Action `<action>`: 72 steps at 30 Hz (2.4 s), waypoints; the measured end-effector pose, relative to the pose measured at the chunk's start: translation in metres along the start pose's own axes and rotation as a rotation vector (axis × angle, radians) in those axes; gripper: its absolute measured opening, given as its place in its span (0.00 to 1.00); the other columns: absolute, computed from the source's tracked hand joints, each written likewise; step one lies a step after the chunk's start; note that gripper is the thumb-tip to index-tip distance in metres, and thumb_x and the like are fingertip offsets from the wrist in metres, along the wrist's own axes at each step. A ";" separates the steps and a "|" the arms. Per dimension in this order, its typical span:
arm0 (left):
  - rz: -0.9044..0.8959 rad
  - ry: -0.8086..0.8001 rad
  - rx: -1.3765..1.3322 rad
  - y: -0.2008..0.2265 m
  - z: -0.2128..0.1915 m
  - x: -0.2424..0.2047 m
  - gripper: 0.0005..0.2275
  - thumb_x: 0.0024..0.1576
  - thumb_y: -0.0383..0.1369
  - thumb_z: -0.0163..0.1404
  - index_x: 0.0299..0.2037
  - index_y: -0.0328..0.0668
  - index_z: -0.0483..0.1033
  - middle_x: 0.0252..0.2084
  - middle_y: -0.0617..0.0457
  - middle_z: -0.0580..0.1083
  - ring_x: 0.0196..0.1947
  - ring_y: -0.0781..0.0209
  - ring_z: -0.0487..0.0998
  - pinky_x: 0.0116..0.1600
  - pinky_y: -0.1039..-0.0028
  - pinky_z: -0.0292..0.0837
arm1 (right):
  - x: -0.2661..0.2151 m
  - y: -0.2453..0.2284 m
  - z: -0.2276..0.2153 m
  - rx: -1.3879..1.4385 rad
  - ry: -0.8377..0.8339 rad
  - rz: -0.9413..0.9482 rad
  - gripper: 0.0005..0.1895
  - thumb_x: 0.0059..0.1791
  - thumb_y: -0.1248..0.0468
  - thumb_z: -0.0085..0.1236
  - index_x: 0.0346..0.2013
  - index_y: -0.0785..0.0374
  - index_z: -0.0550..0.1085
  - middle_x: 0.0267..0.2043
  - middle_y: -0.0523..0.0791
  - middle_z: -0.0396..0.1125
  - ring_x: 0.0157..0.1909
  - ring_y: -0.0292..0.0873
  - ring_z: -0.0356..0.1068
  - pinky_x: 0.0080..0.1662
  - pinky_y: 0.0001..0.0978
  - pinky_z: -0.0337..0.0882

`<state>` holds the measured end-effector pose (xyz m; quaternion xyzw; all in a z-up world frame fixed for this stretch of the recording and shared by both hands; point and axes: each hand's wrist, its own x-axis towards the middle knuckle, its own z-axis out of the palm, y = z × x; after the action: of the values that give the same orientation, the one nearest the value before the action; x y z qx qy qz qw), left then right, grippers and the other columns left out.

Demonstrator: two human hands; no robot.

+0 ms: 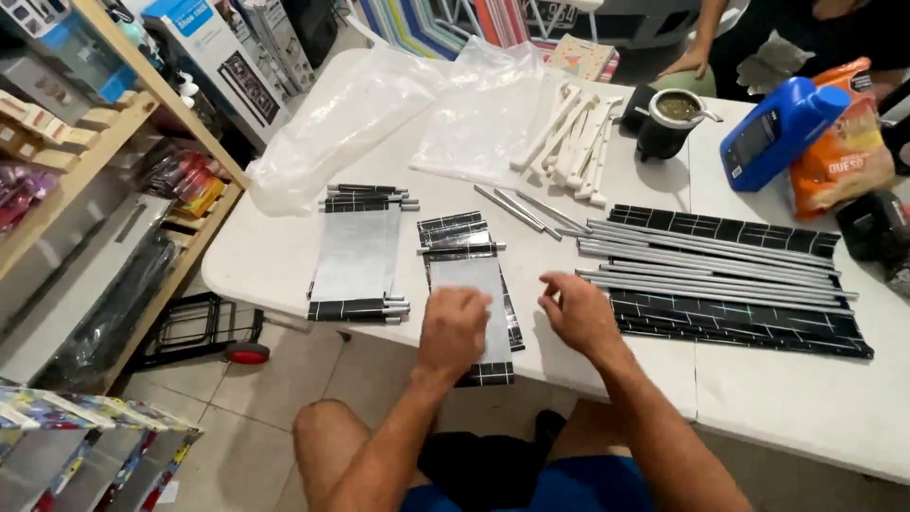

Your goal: Assembling components of a portable shelving unit by inserting metal support rods into fabric sleeves.

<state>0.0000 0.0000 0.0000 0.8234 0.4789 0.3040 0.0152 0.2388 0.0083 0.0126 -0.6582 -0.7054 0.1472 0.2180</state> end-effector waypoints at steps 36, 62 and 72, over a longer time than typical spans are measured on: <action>-0.414 0.033 -0.573 0.024 -0.022 -0.063 0.03 0.50 0.28 0.65 0.32 0.44 0.85 0.45 0.55 0.82 0.45 0.51 0.84 0.47 0.68 0.82 | -0.130 -0.020 -0.026 0.338 -0.045 -0.039 0.12 0.49 0.68 0.58 0.46 0.55 0.80 0.35 0.47 0.77 0.38 0.52 0.79 0.43 0.46 0.78; -0.370 0.069 -0.580 0.027 -0.021 -0.066 0.03 0.52 0.26 0.63 0.35 0.38 0.85 0.45 0.51 0.80 0.46 0.47 0.84 0.47 0.68 0.83 | -0.115 -0.010 -0.039 0.162 -0.190 -0.032 0.12 0.52 0.66 0.53 0.46 0.53 0.81 0.38 0.45 0.79 0.44 0.50 0.80 0.49 0.42 0.79; -0.298 0.105 -0.520 0.023 -0.012 -0.070 0.03 0.53 0.29 0.63 0.35 0.41 0.85 0.45 0.53 0.80 0.47 0.52 0.83 0.46 0.72 0.83 | -0.116 -0.013 -0.054 0.058 -0.120 -0.133 0.11 0.50 0.63 0.60 0.45 0.49 0.81 0.40 0.43 0.77 0.41 0.48 0.79 0.47 0.37 0.79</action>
<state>-0.0132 -0.0718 -0.0166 0.6958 0.5006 0.4528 0.2453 0.2590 -0.1128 0.0528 -0.5931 -0.7550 0.1920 0.2035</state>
